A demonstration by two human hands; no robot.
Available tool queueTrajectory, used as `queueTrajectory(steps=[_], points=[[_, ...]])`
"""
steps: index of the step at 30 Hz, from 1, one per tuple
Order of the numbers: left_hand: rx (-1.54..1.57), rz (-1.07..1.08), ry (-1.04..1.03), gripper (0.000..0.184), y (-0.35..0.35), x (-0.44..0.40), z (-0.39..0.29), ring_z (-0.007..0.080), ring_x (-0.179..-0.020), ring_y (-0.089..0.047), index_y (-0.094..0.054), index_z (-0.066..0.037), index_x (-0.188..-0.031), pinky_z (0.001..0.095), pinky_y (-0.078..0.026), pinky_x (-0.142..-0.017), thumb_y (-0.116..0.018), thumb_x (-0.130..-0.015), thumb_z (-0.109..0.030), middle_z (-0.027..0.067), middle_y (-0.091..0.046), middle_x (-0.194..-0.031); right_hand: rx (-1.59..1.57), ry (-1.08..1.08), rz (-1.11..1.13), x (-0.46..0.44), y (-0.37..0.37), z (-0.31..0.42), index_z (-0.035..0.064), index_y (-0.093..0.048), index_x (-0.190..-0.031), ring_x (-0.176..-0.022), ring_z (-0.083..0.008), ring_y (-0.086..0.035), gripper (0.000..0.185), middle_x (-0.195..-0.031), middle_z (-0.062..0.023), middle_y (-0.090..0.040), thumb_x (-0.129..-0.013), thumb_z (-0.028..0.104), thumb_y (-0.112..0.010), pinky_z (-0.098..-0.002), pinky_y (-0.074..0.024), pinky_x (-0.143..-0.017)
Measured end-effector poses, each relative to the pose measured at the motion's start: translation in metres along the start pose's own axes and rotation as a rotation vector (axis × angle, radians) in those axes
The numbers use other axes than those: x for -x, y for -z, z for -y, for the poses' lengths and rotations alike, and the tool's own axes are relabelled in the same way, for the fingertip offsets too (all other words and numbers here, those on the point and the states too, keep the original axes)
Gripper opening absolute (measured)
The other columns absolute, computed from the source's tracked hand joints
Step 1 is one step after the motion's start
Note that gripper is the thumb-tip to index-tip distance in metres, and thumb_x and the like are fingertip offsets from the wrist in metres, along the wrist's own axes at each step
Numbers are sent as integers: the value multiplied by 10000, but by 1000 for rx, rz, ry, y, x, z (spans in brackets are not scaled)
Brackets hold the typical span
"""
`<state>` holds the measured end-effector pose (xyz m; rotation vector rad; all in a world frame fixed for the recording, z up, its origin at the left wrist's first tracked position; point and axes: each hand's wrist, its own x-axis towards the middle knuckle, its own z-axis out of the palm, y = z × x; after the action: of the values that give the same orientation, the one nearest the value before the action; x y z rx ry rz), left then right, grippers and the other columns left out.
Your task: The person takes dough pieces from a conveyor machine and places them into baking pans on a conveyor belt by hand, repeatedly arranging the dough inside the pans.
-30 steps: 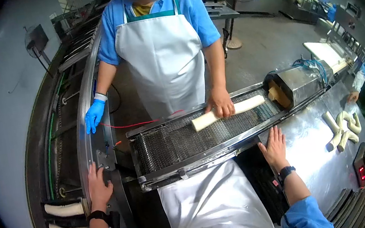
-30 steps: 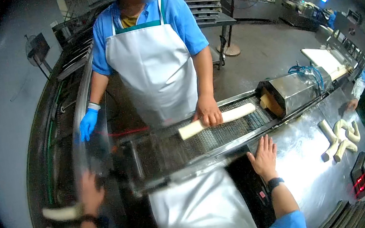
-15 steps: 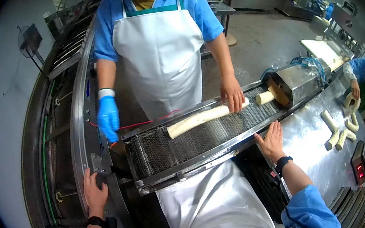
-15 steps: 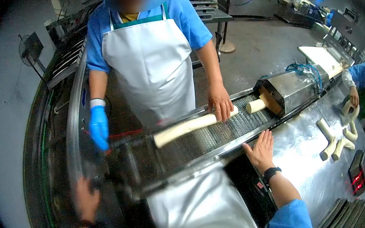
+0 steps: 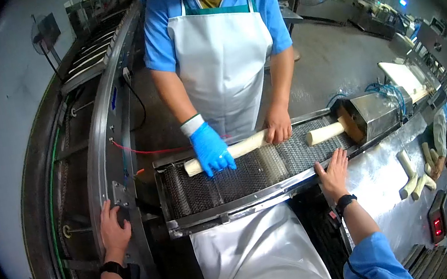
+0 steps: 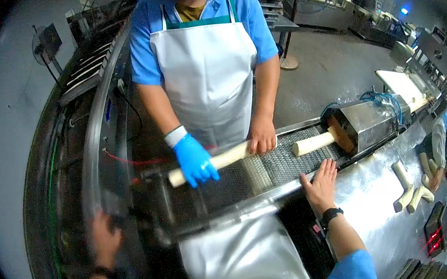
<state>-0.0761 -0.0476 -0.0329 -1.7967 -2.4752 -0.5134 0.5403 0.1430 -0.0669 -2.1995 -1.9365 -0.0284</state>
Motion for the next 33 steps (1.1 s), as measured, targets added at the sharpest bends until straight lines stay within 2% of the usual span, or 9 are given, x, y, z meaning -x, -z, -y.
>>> queueTrajectory(steps=[2,7,9,13,15,21,26,27,33], points=[[-2,-6,-15,403,-3,-1,5,370,-1328,-353,-567,1,-1111,433,-347,-1072,-637,-717,-47,187,-392,-1416,15,-1,-38,-13,-7,9,-141,-180,-1420,-1432,-400,-87,943,-1517,-294,-150,-870,558,-495,-473,-32,-1169],[-3,43,-50,401,1,-6,0,370,-1336,-346,-567,5,-1106,432,-340,-1078,-628,-712,-32,193,-388,-1419,16,10,19,-28,0,32,-86,-145,-1457,-1452,-347,-73,753,-1540,-250,-138,-850,253,-434,-483,-43,-1170],[-14,58,58,403,13,-3,-17,364,-1340,-344,-563,2,-1100,434,-335,-1082,-630,-704,-23,193,-388,-1421,8,84,-21,-33,-8,26,-64,-173,-1457,-1446,-360,-105,727,-1541,-245,-146,-818,166,-432,-513,-71,-1159],[-31,59,49,408,23,-11,-28,355,-1345,-339,-561,2,-1112,431,-332,-1086,-632,-711,-22,187,-384,-1426,-48,145,-31,-43,-9,35,-38,-207,-1455,-1434,-389,-133,711,-1533,-246,-170,-785,60,-422,-530,-114,-1148],[-42,163,110,416,34,-12,-40,349,-1348,-337,-558,5,-1116,429,-330,-1089,-641,-710,-26,183,-382,-1429,-49,162,-33,-48,-9,42,-31,-213,-1456,-1431,-395,-135,711,-1529,-247,-178,-783,45,-428,-530,-118,-1147],[-29,74,85,385,29,-3,-33,365,-1347,-335,-566,6,-1092,440,-328,-1087,-621,-713,-34,193,-384,-1423,7,265,-28,-51,-8,79,28,-335,-1413,-1418,-391,-183,635,-1493,-207,-287,-802,42,-506,-553,-130,-1143],[-39,38,5,372,16,-1,-13,362,-1344,-339,-569,5,-1092,439,-333,-1081,-615,-726,-48,182,-389,-1421,-30,411,-38,-40,-3,111,18,-440,-1283,-1319,-340,-357,518,-1323,-167,-467,-775,46,-539,-539,-182,-1135],[-32,28,6,371,14,-2,-11,360,-1342,-341,-570,2,-1091,439,-334,-1079,-617,-726,-50,177,-391,-1421,-43,455,-135,-37,-5,116,26,-474,-1225,-1245,-304,-426,477,-1234,-139,-514,-756,49,-556,-521,-202,-1131],[-50,40,14,390,9,2,-2,340,-1346,-340,-562,-13,-1107,421,-340,-1085,-636,-725,-42,166,-386,-1427,-194,579,-209,-27,-9,136,40,-548,-1094,-1078,-307,-514,344,-1035,-124,-576,-751,59,-551,-494,-289,-1068]])
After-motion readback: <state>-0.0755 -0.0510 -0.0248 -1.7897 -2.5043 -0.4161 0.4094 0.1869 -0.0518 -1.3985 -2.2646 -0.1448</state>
